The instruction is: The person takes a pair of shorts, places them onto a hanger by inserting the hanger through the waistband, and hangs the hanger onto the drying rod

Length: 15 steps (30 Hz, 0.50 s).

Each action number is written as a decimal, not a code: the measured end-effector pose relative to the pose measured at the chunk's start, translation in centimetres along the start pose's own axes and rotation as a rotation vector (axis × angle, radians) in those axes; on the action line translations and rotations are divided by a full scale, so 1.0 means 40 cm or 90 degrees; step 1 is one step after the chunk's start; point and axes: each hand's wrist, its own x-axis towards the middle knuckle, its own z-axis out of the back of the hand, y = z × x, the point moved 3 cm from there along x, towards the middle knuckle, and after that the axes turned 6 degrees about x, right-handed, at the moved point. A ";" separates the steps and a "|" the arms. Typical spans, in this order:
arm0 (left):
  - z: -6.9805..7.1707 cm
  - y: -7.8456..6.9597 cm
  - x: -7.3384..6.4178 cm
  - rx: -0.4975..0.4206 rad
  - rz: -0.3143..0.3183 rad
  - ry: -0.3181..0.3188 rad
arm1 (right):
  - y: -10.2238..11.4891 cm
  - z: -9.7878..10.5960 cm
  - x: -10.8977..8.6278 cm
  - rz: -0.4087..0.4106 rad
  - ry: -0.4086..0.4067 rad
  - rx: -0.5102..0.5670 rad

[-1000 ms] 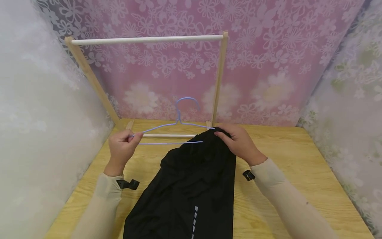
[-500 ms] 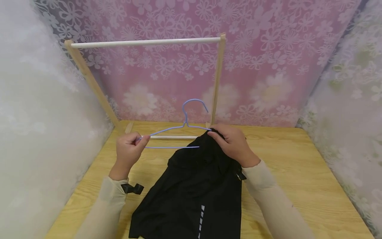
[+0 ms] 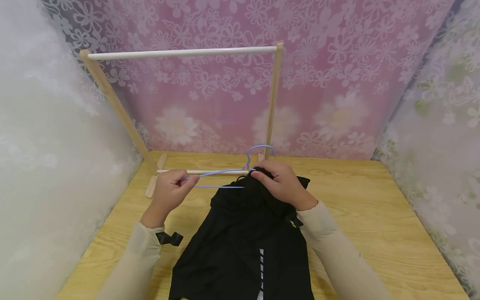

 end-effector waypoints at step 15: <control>-0.003 0.002 0.000 -0.052 0.081 0.148 | 0.013 0.025 0.004 -0.052 -0.006 0.017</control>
